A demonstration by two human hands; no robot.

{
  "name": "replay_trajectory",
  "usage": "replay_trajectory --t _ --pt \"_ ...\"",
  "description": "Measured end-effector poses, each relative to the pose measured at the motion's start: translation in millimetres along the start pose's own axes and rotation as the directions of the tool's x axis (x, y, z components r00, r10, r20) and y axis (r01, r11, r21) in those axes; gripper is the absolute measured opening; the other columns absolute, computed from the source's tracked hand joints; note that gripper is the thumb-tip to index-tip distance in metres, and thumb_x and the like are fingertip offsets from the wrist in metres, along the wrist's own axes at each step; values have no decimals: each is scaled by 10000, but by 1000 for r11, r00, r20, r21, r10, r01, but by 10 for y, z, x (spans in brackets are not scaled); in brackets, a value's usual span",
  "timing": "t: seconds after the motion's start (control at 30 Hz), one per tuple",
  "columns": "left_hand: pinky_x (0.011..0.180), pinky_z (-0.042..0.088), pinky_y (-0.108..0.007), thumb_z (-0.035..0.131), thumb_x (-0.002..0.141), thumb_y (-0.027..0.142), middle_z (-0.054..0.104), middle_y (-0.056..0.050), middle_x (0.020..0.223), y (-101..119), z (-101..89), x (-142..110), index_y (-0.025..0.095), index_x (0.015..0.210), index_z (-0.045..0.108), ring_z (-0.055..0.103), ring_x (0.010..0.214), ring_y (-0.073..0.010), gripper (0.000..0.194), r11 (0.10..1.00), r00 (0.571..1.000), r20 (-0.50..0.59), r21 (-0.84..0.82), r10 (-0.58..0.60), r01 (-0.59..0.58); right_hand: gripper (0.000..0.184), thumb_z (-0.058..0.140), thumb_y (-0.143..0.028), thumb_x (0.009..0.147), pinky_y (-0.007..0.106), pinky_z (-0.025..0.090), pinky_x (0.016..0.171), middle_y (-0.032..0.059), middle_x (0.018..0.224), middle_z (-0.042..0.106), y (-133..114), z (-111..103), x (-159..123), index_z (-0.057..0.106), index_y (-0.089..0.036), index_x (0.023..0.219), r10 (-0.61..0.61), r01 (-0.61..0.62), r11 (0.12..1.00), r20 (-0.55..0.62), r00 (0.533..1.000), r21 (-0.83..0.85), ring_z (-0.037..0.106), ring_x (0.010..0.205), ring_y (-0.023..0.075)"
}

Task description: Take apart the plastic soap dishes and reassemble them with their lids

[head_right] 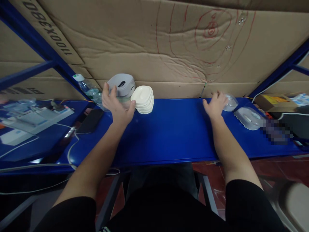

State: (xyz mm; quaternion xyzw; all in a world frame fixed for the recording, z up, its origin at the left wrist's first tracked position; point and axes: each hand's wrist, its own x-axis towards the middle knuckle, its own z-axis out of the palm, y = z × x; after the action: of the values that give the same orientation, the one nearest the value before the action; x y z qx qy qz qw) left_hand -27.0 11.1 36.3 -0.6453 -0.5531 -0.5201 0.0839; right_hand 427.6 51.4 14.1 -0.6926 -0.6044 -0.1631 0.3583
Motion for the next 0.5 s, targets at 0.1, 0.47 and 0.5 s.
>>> replay_trajectory --t 0.1,0.47,0.5 --pt "1338 126 -628 602 823 864 297 -228 1762 32 12 -19 163 1616 441 203 1667 -409 1070 1000 1000 6 13 11 -11 560 646 -587 902 746 304 1133 346 1589 472 537 -124 -22 679 -198 1303 264 -263 962 2 964 -71 371 1499 498" --pt "1334 145 -626 624 796 877 336 -231 1730 78 28 -53 169 1606 443 251 1643 -432 1090 998 998 16 19 53 -54 849 647 -660 944 816 296 1108 345 1374 657 189 -332 -104 528 -90 1562 261 -210 925 128 957 -317 535 1372 505" --pt "1335 139 -629 636 784 877 336 -221 1734 84 27 -50 181 1609 445 249 1644 -434 1096 999 999 25 16 40 -41 862 656 -680 929 816 315 1103 336 1392 649 122 -339 -121 539 -94 1551 229 -170 938 170 959 -303 546 1361 511"
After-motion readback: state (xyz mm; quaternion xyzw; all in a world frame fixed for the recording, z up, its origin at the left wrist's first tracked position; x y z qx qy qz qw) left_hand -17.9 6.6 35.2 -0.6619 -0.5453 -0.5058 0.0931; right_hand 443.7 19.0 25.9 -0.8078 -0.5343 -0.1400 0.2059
